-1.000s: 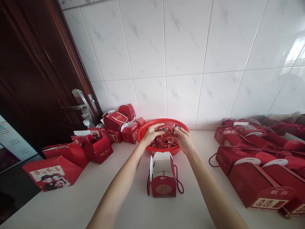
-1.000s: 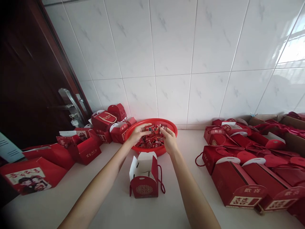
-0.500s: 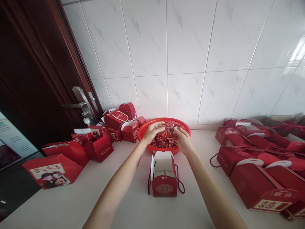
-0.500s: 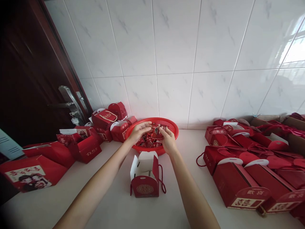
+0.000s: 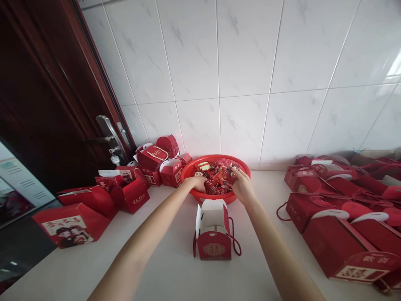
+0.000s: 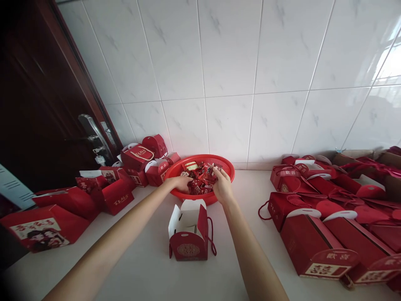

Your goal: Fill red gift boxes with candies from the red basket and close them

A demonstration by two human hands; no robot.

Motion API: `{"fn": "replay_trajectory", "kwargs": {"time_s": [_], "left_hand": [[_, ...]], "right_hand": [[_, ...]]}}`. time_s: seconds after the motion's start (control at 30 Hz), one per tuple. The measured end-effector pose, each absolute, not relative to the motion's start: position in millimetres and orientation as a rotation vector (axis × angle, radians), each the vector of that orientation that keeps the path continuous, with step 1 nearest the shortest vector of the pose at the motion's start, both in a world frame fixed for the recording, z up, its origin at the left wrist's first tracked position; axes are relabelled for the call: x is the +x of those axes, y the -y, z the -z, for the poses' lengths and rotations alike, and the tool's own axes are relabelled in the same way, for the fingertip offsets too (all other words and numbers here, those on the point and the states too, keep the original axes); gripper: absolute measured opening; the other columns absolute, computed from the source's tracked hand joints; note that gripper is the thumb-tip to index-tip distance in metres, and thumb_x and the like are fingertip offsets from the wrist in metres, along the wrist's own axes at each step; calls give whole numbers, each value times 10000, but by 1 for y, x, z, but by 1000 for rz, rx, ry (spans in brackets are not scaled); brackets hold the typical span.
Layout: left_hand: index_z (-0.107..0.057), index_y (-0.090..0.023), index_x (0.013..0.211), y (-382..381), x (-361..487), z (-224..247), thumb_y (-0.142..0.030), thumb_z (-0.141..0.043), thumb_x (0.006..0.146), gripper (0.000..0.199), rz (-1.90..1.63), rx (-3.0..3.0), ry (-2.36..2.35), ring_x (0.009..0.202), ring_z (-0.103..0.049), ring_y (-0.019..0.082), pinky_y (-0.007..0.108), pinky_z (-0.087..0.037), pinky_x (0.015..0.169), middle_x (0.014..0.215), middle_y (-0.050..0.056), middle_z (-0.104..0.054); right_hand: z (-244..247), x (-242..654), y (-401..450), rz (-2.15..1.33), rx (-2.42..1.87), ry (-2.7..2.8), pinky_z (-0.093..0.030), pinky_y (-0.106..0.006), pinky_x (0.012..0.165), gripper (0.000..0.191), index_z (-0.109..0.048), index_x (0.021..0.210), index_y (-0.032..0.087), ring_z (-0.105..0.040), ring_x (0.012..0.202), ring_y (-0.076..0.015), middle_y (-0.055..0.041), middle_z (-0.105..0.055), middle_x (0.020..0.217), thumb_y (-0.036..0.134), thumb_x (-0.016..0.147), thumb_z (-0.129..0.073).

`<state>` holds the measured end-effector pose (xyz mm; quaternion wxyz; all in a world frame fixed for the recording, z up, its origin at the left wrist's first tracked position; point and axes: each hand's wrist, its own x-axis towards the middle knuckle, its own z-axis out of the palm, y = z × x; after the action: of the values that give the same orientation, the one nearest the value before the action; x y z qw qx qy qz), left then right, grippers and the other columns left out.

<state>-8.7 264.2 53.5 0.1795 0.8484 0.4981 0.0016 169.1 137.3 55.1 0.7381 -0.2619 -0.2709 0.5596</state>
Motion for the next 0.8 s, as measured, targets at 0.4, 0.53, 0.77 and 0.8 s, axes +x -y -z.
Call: {"fn": "replay_trajectory", "kwargs": {"time_s": [0.4, 0.53, 0.77, 0.8], "left_hand": [[-700, -168, 791, -264, 2, -48, -487, -754, 792, 324, 353, 2271, -1393, 777, -693, 215, 316, -534, 725, 761, 29, -706], [-663, -135, 1070, -261, 6, -49, -375, -632, 954, 269, 425, 2276, -1323, 888, -677, 183, 365, -583, 788, 1041, 56, -692], [-708, -159, 881, -257, 11, -51, -380, -775, 788, 249, 304, 2305, -1237, 769, -671, 183, 297, -541, 701, 847, 18, -710], [-720, -178, 857, -258, 11, -51, -369, -814, 714, 257, 242, 2312, -1235, 759, -673, 189, 281, -525, 687, 821, 8, -716]], "right_hand": [[-57, 167, -137, -1226, -573, 573, -567, -295, 678, 128, -737, 747, 197, -683, 785, -194, -24, -739, 790, 262, 688, -831], [-57, 167, -136, -1228, -575, 579, -567, -294, 686, 133, -738, 770, 194, -684, 793, -191, -22, -737, 800, 267, 701, -825], [-55, 168, -137, -1217, -575, 592, -577, -299, 698, 142, -726, 765, 214, -693, 826, -197, -12, -744, 809, 272, 694, -834], [-55, 168, -137, -1218, -576, 593, -578, -303, 694, 146, -727, 767, 216, -694, 824, -198, -13, -748, 820, 278, 691, -835]]}}
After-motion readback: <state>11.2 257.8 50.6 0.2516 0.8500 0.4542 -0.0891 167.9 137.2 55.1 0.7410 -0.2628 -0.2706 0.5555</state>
